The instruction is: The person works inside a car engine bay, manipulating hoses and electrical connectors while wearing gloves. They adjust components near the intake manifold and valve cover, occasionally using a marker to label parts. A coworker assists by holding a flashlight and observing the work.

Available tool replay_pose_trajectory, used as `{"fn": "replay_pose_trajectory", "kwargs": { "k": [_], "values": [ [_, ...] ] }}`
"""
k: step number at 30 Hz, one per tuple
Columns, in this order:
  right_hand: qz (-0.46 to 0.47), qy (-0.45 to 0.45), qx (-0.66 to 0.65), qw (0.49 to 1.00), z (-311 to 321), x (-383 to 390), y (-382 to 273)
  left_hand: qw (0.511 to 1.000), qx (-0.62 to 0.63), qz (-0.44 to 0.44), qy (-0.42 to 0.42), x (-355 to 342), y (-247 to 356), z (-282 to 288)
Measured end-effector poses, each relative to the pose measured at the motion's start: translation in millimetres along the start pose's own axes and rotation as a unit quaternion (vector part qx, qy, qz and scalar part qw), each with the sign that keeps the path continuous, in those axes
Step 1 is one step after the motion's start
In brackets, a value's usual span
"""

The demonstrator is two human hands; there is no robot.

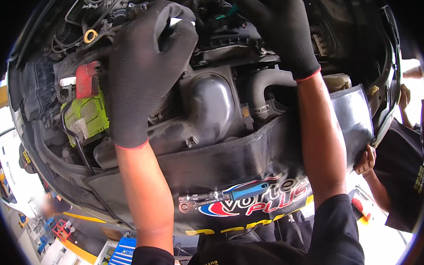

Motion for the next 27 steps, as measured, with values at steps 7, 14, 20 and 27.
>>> {"fn": "replay_pose_trajectory", "kwargs": {
  "k": [7, 14, 20, 27],
  "values": [
    [0.043, 0.01, 0.032, 0.999, 0.6, -4.9, -6.0, 0.995, 0.052, -0.068, 0.05, 2.5, 24.9, 3.6],
    [0.083, 0.029, 0.035, 0.996, -0.5, 1.4, -9.5, 0.994, 0.037, -0.088, 0.056, -1.2, 7.4, -4.5],
    [0.108, 0.056, 0.03, 0.992, -4.5, -3.6, 7.5, 0.99, 0.067, -0.097, 0.075, -3.8, 4.4, -6.4],
    [0.097, 0.013, 0.03, 0.995, 0.9, -2.1, -1.0, 0.992, 0.092, -0.053, 0.062, -2.2, 11.5, -6.5]
  ]
}}
Point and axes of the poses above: each hand's wrist, its own x-axis away from the middle knuckle, its own z-axis out of the back of the hand, y = z × x, the point moved 1 cm from there along -x, towards the middle knuckle, and after that the axes turned 3 degrees about z, right-handed, at the moved point
